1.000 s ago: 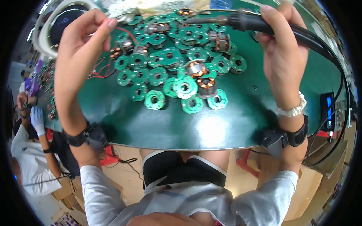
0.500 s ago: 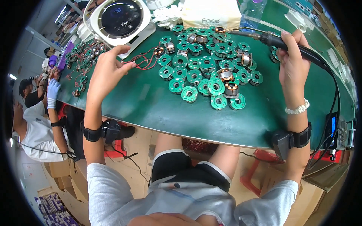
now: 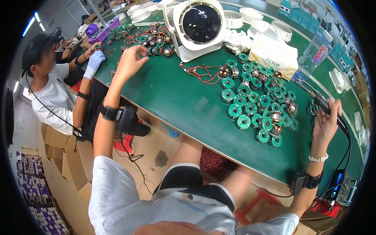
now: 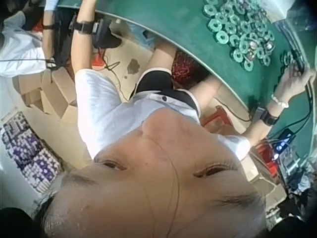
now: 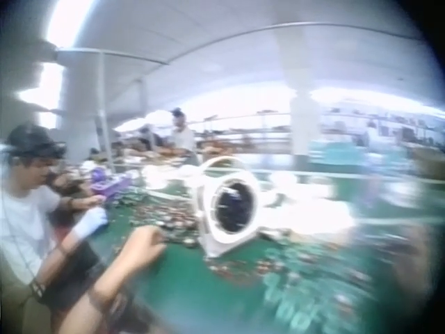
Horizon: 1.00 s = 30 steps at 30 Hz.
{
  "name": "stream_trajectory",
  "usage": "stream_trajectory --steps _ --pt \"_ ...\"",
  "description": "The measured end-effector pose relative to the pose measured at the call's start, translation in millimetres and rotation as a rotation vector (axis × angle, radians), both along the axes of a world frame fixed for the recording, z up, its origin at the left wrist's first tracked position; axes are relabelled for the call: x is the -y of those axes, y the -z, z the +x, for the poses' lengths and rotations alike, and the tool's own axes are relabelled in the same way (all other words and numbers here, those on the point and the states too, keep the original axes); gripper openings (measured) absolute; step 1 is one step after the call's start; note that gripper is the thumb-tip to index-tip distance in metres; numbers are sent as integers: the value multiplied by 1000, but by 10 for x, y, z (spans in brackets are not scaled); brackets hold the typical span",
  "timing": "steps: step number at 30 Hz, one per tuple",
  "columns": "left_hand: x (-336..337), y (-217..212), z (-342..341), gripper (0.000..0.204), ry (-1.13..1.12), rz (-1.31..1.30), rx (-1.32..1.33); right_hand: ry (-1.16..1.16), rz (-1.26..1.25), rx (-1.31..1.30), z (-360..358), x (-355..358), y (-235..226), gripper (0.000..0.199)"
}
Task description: Soldering electrical wires to small circular green PCB boards at an industrial workbench.
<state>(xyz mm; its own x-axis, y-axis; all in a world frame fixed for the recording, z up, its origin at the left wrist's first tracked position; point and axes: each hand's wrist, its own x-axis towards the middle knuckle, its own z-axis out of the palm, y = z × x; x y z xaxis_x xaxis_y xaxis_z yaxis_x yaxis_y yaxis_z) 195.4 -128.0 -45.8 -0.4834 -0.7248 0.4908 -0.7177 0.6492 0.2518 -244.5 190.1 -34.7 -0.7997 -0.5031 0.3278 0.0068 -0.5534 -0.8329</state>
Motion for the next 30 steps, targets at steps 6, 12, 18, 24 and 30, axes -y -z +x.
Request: stream_trajectory --steps 6,12,18,24,30 --pt "354 48 -373 26 159 -163 339 39 69 -21 23 22 -5 19" --pt "515 76 -470 19 229 -357 388 -7 65 -72 34 32 23 23" --pt "482 -195 -315 9 137 -140 259 48 89 -26 154 52 -34 25" --pt "232 -779 -67 13 156 9 -177 12 83 -60 173 18 -77 27" --pt "-453 -1042 -664 14 538 339 -290 9 40 -32 104 18 -52 26"
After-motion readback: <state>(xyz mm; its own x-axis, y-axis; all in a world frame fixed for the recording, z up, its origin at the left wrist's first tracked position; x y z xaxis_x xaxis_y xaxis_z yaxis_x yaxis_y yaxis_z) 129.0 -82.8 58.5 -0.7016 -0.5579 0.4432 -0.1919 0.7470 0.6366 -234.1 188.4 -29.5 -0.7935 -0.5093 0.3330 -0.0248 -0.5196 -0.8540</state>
